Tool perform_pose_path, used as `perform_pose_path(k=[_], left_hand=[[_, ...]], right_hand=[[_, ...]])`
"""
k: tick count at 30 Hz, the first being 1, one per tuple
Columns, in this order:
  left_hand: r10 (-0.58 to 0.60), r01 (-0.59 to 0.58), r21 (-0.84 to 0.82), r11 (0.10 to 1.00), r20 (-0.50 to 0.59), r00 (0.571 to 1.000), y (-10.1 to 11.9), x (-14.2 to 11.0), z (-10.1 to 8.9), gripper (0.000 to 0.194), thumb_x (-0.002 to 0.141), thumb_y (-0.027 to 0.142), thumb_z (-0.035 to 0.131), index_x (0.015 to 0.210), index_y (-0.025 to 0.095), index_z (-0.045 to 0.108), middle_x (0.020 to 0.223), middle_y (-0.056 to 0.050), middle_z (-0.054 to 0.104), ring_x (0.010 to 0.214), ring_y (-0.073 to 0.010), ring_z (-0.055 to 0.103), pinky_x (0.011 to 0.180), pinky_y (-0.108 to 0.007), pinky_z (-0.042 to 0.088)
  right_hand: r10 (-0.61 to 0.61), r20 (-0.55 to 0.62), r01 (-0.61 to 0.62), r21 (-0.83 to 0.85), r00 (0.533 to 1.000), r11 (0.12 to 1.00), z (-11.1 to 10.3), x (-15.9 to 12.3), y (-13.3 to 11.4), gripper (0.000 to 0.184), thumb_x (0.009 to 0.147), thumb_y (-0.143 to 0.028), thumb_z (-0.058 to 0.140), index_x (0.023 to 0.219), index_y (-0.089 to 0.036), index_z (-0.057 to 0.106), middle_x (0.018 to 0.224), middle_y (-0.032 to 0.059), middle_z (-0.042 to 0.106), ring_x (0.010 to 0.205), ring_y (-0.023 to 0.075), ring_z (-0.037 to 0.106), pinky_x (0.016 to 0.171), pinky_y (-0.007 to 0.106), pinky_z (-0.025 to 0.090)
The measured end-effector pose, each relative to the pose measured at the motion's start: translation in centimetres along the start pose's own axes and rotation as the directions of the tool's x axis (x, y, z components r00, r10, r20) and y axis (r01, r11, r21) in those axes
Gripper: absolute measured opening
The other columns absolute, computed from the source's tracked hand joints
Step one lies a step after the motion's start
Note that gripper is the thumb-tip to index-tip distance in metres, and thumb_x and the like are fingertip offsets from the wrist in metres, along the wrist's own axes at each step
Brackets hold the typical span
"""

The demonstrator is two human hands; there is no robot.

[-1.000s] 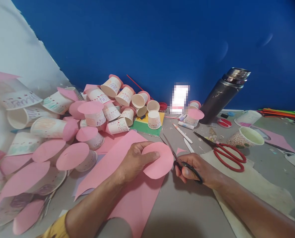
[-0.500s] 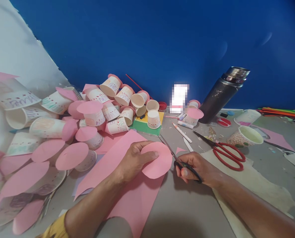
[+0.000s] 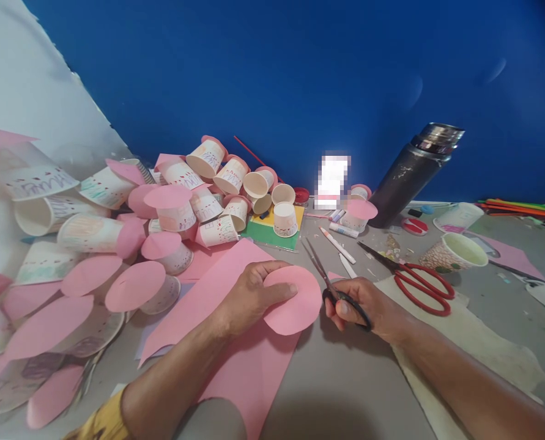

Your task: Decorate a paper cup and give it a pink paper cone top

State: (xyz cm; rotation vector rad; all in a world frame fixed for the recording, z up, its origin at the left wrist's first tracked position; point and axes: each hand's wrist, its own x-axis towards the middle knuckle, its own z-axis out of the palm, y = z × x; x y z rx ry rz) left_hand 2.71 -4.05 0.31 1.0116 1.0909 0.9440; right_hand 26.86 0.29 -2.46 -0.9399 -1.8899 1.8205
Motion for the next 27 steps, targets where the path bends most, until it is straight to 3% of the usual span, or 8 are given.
perform_pose_path(k=[3,7,12,18,22,25,27], left_hand=[[0.000,0.000,0.043,0.999,0.009,1.000,-0.1,-0.1,0.2,0.026,0.074,0.033,0.079,0.094,0.015,0.077,0.085,-0.007,0.074,0.072,-0.0181,0.064,0.061,-0.025,0.049],[-0.021,0.018,0.116,0.993,0.021,1.000,-0.4,-0.2,0.7,0.026,0.074,0.033,0.079,0.092,0.014,0.077,0.083,-0.007,0.073,0.070,-0.0184,0.065,0.059,-0.025,0.049],[-0.032,0.031,0.049,0.998,0.017,0.999,-0.9,0.0,0.9,0.029,0.073,0.037,0.081,0.090,0.013,0.077,0.085,-0.008,0.074,0.072,-0.0193,0.066,0.063,-0.027,0.051],[-0.017,0.019,-0.135,0.991,0.013,1.000,-1.3,0.6,0.6,0.031,0.074,0.033,0.082,0.099,0.015,0.077,0.085,-0.005,0.072,0.074,-0.0162,0.063,0.068,-0.027,0.050],[-0.008,0.006,-0.123,0.992,-0.015,1.000,-1.5,0.8,0.7,0.028,0.072,0.030,0.083,0.094,0.013,0.077,0.078,-0.004,0.069,0.067,-0.0116,0.056,0.064,-0.024,0.044],[-0.035,0.029,-0.170,0.985,-0.034,0.999,-1.5,0.8,0.8,0.029,0.071,0.028,0.082,0.095,0.013,0.078,0.084,-0.007,0.073,0.077,-0.0175,0.063,0.073,-0.028,0.048],[-0.057,0.049,-0.207,0.977,-0.031,0.998,-1.4,0.7,0.7,0.030,0.070,0.025,0.080,0.097,0.013,0.078,0.086,-0.008,0.074,0.082,-0.0209,0.066,0.076,-0.031,0.049]], right_hand=[[-0.040,-0.061,0.044,0.070,0.997,0.997,0.2,0.1,-0.3,0.061,0.071,-0.077,0.071,0.076,-0.017,0.063,0.067,0.0027,0.060,0.064,0.0145,0.049,0.059,0.027,0.037],[0.035,-0.132,-0.020,0.116,0.991,0.993,1.2,0.1,-0.7,0.045,0.068,-0.058,0.081,0.073,-0.018,0.062,0.066,-0.0012,0.055,0.062,0.0127,0.043,0.057,0.026,0.034],[0.077,-0.231,-0.065,0.062,0.970,0.996,2.4,0.3,-1.1,0.020,0.068,-0.032,0.071,0.060,-0.020,0.059,0.058,-0.0023,0.055,0.056,0.0121,0.044,0.053,0.026,0.033],[0.075,-0.332,-0.032,0.134,0.940,0.990,2.0,0.6,-0.3,0.020,0.069,-0.033,0.070,0.058,-0.019,0.061,0.056,-0.0024,0.055,0.054,0.0114,0.043,0.053,0.027,0.032],[0.063,-0.379,0.016,0.202,0.923,0.979,1.6,0.6,0.4,0.025,0.073,-0.036,0.072,0.059,-0.018,0.061,0.057,-0.0023,0.055,0.056,0.0108,0.041,0.055,0.028,0.030],[0.069,-0.316,0.009,0.240,0.946,0.971,1.2,0.5,0.4,0.023,0.075,-0.034,0.073,0.063,-0.017,0.062,0.059,-0.0020,0.056,0.056,0.0103,0.041,0.054,0.027,0.030],[0.054,-0.356,0.042,0.258,0.933,0.965,0.9,0.5,0.3,0.020,0.076,-0.034,0.074,0.070,-0.017,0.066,0.064,-0.0014,0.060,0.057,0.0101,0.042,0.054,0.027,0.031]])
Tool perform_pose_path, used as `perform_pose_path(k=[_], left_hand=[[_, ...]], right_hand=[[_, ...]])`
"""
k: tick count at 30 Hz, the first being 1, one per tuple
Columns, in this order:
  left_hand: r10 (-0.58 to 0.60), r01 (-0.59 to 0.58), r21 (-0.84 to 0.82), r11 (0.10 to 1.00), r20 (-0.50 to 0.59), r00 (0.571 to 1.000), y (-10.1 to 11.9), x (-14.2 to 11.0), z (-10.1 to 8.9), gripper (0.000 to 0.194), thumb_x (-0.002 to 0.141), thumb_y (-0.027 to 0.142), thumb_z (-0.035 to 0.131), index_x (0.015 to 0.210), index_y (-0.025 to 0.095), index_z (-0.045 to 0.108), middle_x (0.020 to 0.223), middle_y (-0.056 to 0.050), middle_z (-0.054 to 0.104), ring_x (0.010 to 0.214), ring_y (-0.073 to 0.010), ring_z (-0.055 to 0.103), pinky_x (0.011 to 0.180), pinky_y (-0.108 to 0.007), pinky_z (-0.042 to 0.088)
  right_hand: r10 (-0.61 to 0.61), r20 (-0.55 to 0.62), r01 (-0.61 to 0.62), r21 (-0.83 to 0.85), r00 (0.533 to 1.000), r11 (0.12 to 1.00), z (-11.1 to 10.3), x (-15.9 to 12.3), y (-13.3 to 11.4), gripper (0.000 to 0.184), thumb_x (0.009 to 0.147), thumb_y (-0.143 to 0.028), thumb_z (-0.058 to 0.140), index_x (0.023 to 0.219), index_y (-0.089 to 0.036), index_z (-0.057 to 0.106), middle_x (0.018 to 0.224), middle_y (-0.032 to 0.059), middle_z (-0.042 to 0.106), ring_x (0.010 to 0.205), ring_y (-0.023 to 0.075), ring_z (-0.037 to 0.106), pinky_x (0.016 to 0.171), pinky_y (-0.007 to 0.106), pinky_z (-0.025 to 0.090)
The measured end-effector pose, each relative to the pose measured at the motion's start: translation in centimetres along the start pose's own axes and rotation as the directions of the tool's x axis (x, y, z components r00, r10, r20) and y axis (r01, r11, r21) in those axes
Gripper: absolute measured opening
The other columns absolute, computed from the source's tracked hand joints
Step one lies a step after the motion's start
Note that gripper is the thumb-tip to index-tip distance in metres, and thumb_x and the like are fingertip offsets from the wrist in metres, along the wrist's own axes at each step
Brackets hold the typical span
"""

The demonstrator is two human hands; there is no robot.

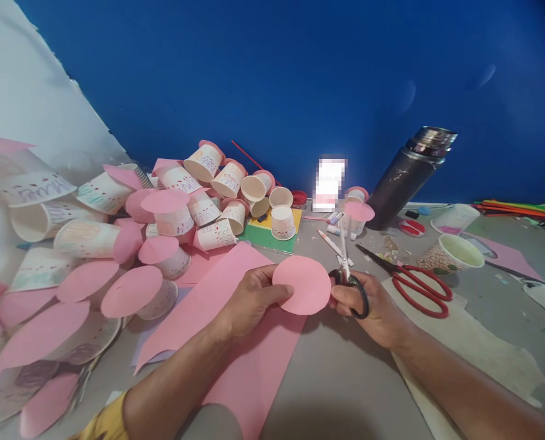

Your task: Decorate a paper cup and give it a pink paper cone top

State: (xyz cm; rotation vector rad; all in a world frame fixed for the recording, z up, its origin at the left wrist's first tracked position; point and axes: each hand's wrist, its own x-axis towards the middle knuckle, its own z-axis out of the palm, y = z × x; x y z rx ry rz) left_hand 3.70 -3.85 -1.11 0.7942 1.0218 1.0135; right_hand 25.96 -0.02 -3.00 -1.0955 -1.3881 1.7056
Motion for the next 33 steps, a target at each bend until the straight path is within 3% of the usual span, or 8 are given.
perform_pose_path(k=[5,8,20,23,25,29,31,33], left_hand=[[-0.068,0.083,-0.108,0.991,0.133,0.989,0.1,-0.2,-0.1,0.033,0.068,0.020,0.075,0.099,0.010,0.079,0.080,-0.009,0.075,0.071,-0.0179,0.064,0.068,-0.028,0.048],[-0.122,0.149,-0.132,0.980,0.195,0.973,0.0,-0.2,0.0,0.034,0.064,0.019,0.074,0.096,0.008,0.078,0.077,-0.010,0.074,0.067,-0.0178,0.063,0.063,-0.026,0.046],[-0.199,0.262,-0.195,0.945,0.291,0.936,-0.9,0.2,0.1,0.028,0.061,0.017,0.074,0.087,0.007,0.076,0.082,-0.012,0.074,0.072,-0.0209,0.066,0.069,-0.029,0.048],[-0.138,0.179,-0.131,0.975,0.273,0.952,-1.1,0.0,0.2,0.033,0.068,0.023,0.079,0.096,0.007,0.076,0.087,-0.013,0.075,0.077,-0.0214,0.068,0.072,-0.030,0.049],[-0.064,0.090,-0.080,0.993,0.276,0.959,-1.1,-0.2,0.1,0.056,0.072,0.037,0.083,0.120,0.009,0.070,0.089,-0.013,0.075,0.079,-0.0226,0.069,0.073,-0.031,0.051],[0.062,-0.054,-0.034,0.998,0.322,0.945,-0.9,-0.5,0.2,0.121,0.067,0.050,0.088,0.162,0.029,0.017,0.110,-0.014,0.073,0.089,-0.0273,0.072,0.076,-0.039,0.056],[0.152,-0.181,0.096,0.979,0.252,0.956,-0.9,-0.7,0.5,0.112,0.061,0.039,0.093,0.157,0.034,0.034,0.125,-0.013,0.068,0.097,-0.0279,0.071,0.081,-0.039,0.057],[0.281,-0.321,0.301,0.898,0.172,0.944,-0.9,-0.8,0.9,0.069,0.065,0.029,0.090,0.131,0.027,0.067,0.124,-0.010,0.069,0.104,-0.0280,0.068,0.088,-0.038,0.056]], right_hand=[[-0.237,-0.182,0.221,-0.102,0.954,0.970,-0.4,0.1,-0.2,0.025,0.070,-0.021,0.078,0.095,-0.022,0.072,0.102,0.0067,0.073,0.075,0.0164,0.058,0.064,0.030,0.048],[-0.328,-0.096,0.307,-0.186,0.940,0.934,0.1,-0.5,-0.4,0.032,0.069,-0.010,0.073,0.098,-0.025,0.073,0.120,0.0075,0.071,0.079,0.0171,0.060,0.068,0.031,0.052],[-0.496,0.192,0.531,-0.366,0.847,0.764,0.3,-1.6,0.5,0.035,0.076,-0.008,0.069,0.105,-0.027,0.067,0.107,0.0050,0.073,0.087,0.0202,0.067,0.074,0.033,0.054],[-0.496,0.118,0.494,-0.431,0.860,0.755,0.5,-1.7,0.7,0.025,0.076,-0.008,0.066,0.094,-0.025,0.070,0.089,0.0019,0.074,0.074,0.0173,0.066,0.070,0.030,0.053],[-0.518,0.028,0.469,-0.469,0.855,0.749,0.6,-1.5,0.7,0.019,0.077,-0.010,0.066,0.088,-0.024,0.070,0.084,0.0010,0.074,0.073,0.0174,0.067,0.071,0.029,0.053],[-0.592,-0.064,0.478,-0.524,0.804,0.705,0.3,-1.0,0.6,0.020,0.076,-0.010,0.067,0.088,-0.024,0.069,0.085,-0.0001,0.075,0.080,0.0183,0.070,0.074,0.027,0.052],[-0.623,-0.043,0.510,-0.531,0.781,0.676,0.1,-0.9,0.7,0.027,0.073,-0.006,0.065,0.091,-0.025,0.069,0.087,-0.0010,0.075,0.081,0.0178,0.069,0.076,0.027,0.052],[-0.637,-0.009,0.539,-0.523,0.771,0.660,0.0,-0.9,0.8,0.032,0.072,-0.003,0.064,0.093,-0.026,0.068,0.091,-0.0009,0.074,0.085,0.0181,0.069,0.078,0.027,0.052]])
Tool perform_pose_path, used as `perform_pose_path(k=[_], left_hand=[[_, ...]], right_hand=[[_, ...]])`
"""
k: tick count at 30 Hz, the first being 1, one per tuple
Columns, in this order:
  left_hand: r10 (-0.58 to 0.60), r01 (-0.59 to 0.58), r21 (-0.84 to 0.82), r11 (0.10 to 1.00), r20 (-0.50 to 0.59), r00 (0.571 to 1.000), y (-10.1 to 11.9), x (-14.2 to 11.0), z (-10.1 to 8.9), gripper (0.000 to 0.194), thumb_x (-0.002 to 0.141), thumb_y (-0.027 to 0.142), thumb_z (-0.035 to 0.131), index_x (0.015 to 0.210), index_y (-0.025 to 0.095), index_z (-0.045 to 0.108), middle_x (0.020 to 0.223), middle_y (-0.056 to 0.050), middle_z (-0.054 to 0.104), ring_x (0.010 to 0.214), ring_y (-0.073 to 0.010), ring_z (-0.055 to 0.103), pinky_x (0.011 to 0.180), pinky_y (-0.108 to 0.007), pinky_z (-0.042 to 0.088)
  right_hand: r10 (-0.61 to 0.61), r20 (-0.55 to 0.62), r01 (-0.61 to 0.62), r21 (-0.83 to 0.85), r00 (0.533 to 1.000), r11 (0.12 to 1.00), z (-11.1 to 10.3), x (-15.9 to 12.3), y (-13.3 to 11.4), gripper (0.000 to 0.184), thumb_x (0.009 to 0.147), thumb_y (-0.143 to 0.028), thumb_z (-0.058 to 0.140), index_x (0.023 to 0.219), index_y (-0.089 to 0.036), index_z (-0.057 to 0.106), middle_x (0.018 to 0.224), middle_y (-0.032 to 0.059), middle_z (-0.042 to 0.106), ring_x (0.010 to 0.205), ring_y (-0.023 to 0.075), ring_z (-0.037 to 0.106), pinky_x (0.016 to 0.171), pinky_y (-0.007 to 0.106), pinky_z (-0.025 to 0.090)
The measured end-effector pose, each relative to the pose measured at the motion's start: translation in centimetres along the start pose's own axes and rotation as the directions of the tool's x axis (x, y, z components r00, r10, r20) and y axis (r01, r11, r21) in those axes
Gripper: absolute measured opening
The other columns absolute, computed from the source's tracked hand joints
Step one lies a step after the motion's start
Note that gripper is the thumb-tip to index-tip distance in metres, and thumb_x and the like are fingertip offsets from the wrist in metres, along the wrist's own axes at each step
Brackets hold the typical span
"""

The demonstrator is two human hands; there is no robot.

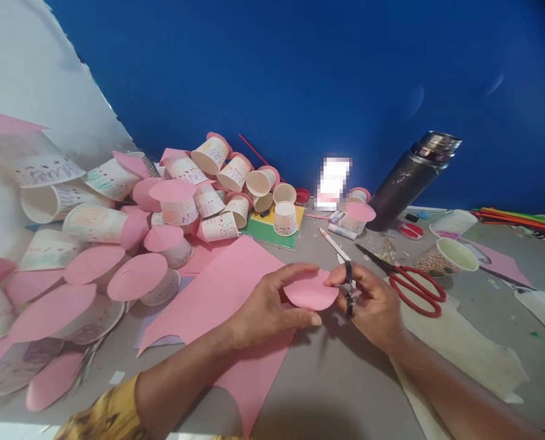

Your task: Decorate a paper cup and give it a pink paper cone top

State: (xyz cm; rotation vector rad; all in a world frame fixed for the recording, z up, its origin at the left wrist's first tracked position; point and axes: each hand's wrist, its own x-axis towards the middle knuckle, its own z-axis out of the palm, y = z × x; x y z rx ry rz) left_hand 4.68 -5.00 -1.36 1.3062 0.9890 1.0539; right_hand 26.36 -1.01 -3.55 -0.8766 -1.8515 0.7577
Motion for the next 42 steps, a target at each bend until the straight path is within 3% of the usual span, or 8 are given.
perform_pose_path(k=[3,9,15,19,25,29,34,42], left_hand=[[0.158,-0.152,0.202,0.967,-0.010,0.987,0.0,0.0,0.2,0.043,0.072,0.027,0.086,0.114,0.023,0.076,0.122,-0.010,0.071,0.121,-0.0303,0.061,0.102,-0.041,0.050],[0.188,-0.214,0.244,0.946,0.129,0.974,-0.2,-0.1,0.0,0.082,0.064,0.020,0.091,0.139,0.029,0.060,0.149,-0.008,0.055,0.142,-0.0289,0.045,0.118,-0.043,0.038],[0.049,-0.028,0.134,0.991,-0.158,0.986,-0.7,0.2,0.6,0.033,0.076,0.027,0.079,0.108,0.021,0.073,0.111,-0.009,0.073,0.105,-0.0244,0.067,0.093,-0.037,0.052],[-0.041,0.028,-0.062,0.998,-0.232,0.972,-0.9,0.5,0.7,0.044,0.074,0.032,0.083,0.112,0.019,0.066,0.097,-0.006,0.072,0.091,-0.0197,0.067,0.081,-0.031,0.053],[-0.078,0.053,-0.099,0.994,-0.265,0.961,-0.4,0.6,0.8,0.047,0.073,0.029,0.083,0.114,0.018,0.062,0.087,-0.001,0.065,0.079,-0.0135,0.061,0.071,-0.025,0.049],[-0.069,0.055,-0.057,0.997,-0.276,0.959,-0.6,0.4,1.0,0.045,0.073,0.026,0.082,0.114,0.018,0.063,0.088,-0.001,0.064,0.081,-0.0139,0.061,0.073,-0.025,0.049],[-0.062,0.064,-0.004,0.998,-0.267,0.962,-0.8,0.3,1.0,0.043,0.075,0.024,0.079,0.115,0.019,0.064,0.090,-0.001,0.062,0.082,-0.0131,0.058,0.073,-0.025,0.048],[-0.183,0.185,-0.007,0.983,-0.203,0.962,-0.7,0.6,0.8,0.038,0.074,0.038,0.082,0.102,0.017,0.068,0.090,-0.004,0.068,0.081,-0.0164,0.061,0.070,-0.026,0.048]], right_hand=[[-0.009,0.002,0.009,0.023,1.000,1.000,0.0,0.0,0.1,0.035,0.071,-0.001,0.064,0.096,-0.026,0.068,0.095,-0.0001,0.075,0.089,0.0190,0.069,0.081,0.028,0.053],[0.014,0.019,-0.016,0.077,1.000,0.997,-0.1,0.3,-0.4,0.025,0.076,-0.006,0.065,0.092,-0.024,0.071,0.090,0.0012,0.077,0.079,0.0173,0.071,0.075,0.027,0.056],[0.041,0.010,-0.040,-0.033,0.999,0.999,0.3,0.1,-1.0,0.010,0.077,-0.014,0.071,0.080,-0.022,0.067,0.072,-0.0025,0.071,0.062,0.0135,0.064,0.063,0.023,0.052],[0.111,-0.022,-0.110,0.018,0.994,0.994,0.7,0.0,-1.1,0.008,0.076,-0.017,0.071,0.080,-0.022,0.067,0.074,-0.0008,0.071,0.067,0.0150,0.066,0.066,0.024,0.054],[0.311,-0.090,-0.291,0.190,0.946,0.938,0.8,0.3,-0.9,0.028,0.073,-0.029,0.082,0.094,-0.022,0.065,0.091,0.0044,0.072,0.076,0.0178,0.068,0.071,0.029,0.058],[0.432,0.018,-0.419,0.279,0.902,0.864,0.7,0.8,-0.9,0.044,0.061,-0.035,0.090,0.094,-0.021,0.065,0.092,0.0049,0.072,0.075,0.0178,0.066,0.066,0.029,0.057],[0.546,0.090,-0.547,0.279,0.833,0.789,1.1,1.0,-1.3,0.035,0.062,-0.035,0.086,0.085,-0.019,0.066,0.071,-0.0021,0.063,0.062,0.0128,0.057,0.057,0.025,0.049],[0.544,0.088,-0.547,0.251,0.834,0.798,0.9,0.9,-1.2,0.028,0.062,-0.029,0.081,0.084,-0.020,0.066,0.072,-0.0025,0.064,0.063,0.0129,0.058,0.058,0.025,0.049]])
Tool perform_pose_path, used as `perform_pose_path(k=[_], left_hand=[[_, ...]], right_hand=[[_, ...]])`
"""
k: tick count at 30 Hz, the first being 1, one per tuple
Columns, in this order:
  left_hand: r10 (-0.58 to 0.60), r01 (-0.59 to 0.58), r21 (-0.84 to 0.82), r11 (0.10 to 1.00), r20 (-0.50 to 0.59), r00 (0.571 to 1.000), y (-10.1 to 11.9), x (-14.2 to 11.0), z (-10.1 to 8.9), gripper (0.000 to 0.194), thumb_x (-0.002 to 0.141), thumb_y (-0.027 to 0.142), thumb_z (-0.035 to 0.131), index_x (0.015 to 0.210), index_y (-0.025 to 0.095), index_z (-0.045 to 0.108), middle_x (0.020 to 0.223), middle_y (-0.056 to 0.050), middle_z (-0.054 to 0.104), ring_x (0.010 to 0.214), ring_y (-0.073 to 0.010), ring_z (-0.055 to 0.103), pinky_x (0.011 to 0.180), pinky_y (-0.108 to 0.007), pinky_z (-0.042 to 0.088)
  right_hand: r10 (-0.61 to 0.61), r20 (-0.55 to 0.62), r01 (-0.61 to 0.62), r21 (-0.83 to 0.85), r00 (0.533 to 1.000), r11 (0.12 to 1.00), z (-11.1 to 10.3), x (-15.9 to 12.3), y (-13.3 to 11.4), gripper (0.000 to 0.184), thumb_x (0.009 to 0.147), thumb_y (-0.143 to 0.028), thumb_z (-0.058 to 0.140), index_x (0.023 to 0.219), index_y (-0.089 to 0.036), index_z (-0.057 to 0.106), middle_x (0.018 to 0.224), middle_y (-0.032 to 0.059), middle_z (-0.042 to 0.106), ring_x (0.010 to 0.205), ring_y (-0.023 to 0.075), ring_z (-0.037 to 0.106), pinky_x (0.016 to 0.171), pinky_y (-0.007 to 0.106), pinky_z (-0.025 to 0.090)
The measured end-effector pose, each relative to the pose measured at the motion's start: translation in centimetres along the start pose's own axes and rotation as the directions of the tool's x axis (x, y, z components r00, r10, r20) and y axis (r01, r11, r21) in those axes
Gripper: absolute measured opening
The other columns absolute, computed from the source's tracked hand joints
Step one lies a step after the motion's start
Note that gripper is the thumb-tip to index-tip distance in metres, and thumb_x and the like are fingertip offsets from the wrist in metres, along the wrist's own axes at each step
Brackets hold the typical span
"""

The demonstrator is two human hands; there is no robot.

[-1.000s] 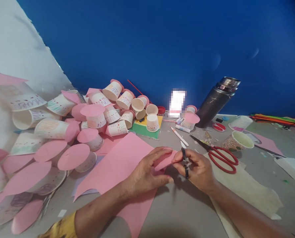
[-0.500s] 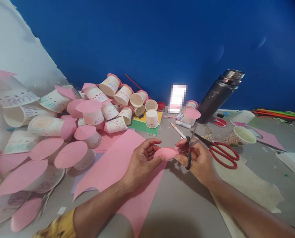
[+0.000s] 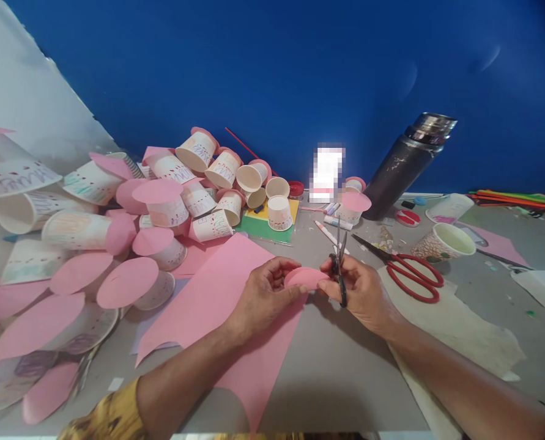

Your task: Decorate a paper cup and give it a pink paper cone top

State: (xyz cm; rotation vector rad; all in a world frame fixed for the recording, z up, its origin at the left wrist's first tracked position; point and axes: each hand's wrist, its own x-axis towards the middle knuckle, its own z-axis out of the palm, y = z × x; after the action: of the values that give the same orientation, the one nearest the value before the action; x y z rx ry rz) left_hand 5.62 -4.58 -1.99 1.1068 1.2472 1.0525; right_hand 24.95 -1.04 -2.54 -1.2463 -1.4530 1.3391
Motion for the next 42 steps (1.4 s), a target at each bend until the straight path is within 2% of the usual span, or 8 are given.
perform_pose_path(k=[6,11,14,20,25,29,35,42], left_hand=[[-0.007,0.008,0.052,0.999,-0.018,1.000,-0.11,0.01,0.11,0.018,0.074,0.031,0.077,0.080,0.016,0.069,0.072,-0.001,0.065,0.067,-0.0135,0.056,0.061,-0.025,0.043],[-0.021,0.022,0.042,0.999,-0.025,0.999,0.11,0.00,0.30,0.015,0.072,0.028,0.077,0.072,0.016,0.068,0.066,0.001,0.063,0.062,-0.0113,0.053,0.058,-0.023,0.040],[-0.047,0.047,-0.022,0.999,-0.009,0.999,0.39,-0.01,0.34,0.016,0.071,0.028,0.078,0.070,0.015,0.068,0.063,0.001,0.063,0.059,-0.0105,0.052,0.056,-0.023,0.040],[-0.129,0.136,-0.164,0.977,0.048,0.990,0.14,0.23,0.07,0.018,0.071,0.027,0.079,0.074,0.014,0.068,0.062,-0.001,0.066,0.057,-0.0118,0.057,0.057,-0.025,0.044],[-0.133,0.145,-0.235,0.961,0.064,0.989,-0.11,0.27,0.13,0.017,0.072,0.025,0.079,0.073,0.014,0.066,0.059,0.000,0.063,0.055,-0.0124,0.058,0.057,-0.028,0.047],[-0.127,0.128,-0.214,0.968,0.018,0.992,0.48,0.09,0.33,0.014,0.069,0.021,0.078,0.068,0.014,0.066,0.057,0.002,0.061,0.053,-0.0093,0.054,0.054,-0.024,0.043],[-0.136,0.142,-0.207,0.968,0.043,0.990,0.69,0.12,0.34,0.014,0.070,0.022,0.078,0.071,0.014,0.067,0.057,0.003,0.061,0.054,-0.0084,0.054,0.055,-0.022,0.043],[-0.077,0.082,-0.100,0.992,0.045,0.996,0.09,-0.18,0.38,0.026,0.069,0.024,0.083,0.089,0.015,0.070,0.081,-0.001,0.070,0.073,-0.0129,0.061,0.064,-0.023,0.049]], right_hand=[[0.039,-0.004,-0.039,0.016,0.999,0.999,0.24,0.06,-0.11,0.029,0.061,-0.028,0.081,0.083,-0.020,0.065,0.070,-0.0020,0.064,0.063,0.0139,0.061,0.059,0.025,0.051],[0.066,0.007,-0.066,0.008,0.998,0.998,0.35,-0.09,-0.28,0.029,0.061,-0.029,0.080,0.084,-0.020,0.064,0.067,-0.0027,0.063,0.059,0.0134,0.060,0.053,0.024,0.048],[0.087,0.021,-0.087,0.007,0.996,0.996,0.25,-0.07,-0.45,0.030,0.061,-0.031,0.080,0.084,-0.019,0.065,0.065,-0.0032,0.063,0.057,0.0131,0.059,0.052,0.024,0.047],[0.159,0.072,-0.165,0.093,0.985,0.982,-0.34,0.42,-0.77,0.039,0.062,-0.041,0.084,0.087,-0.018,0.065,0.058,-0.0039,0.062,0.051,0.0132,0.060,0.053,0.025,0.049],[0.166,0.132,-0.178,0.081,0.977,0.981,-0.31,0.50,-0.86,0.038,0.063,-0.042,0.084,0.085,-0.017,0.066,0.057,-0.0034,0.062,0.051,0.0136,0.060,0.052,0.026,0.049],[0.135,0.117,-0.140,0.032,0.984,0.990,0.20,0.18,-0.72,0.036,0.061,-0.038,0.084,0.084,-0.018,0.065,0.059,-0.0044,0.061,0.053,0.0130,0.059,0.052,0.024,0.048],[0.090,0.091,-0.089,-0.011,0.992,0.996,0.53,-0.07,-0.53,0.032,0.066,-0.040,0.080,0.084,-0.018,0.064,0.054,-0.0052,0.057,0.050,0.0114,0.053,0.047,0.023,0.044],[0.155,0.077,-0.158,0.028,0.985,0.987,0.46,-0.02,-0.44,0.029,0.063,-0.032,0.079,0.083,-0.019,0.064,0.054,-0.0073,0.053,0.049,0.0093,0.046,0.045,0.021,0.039]])
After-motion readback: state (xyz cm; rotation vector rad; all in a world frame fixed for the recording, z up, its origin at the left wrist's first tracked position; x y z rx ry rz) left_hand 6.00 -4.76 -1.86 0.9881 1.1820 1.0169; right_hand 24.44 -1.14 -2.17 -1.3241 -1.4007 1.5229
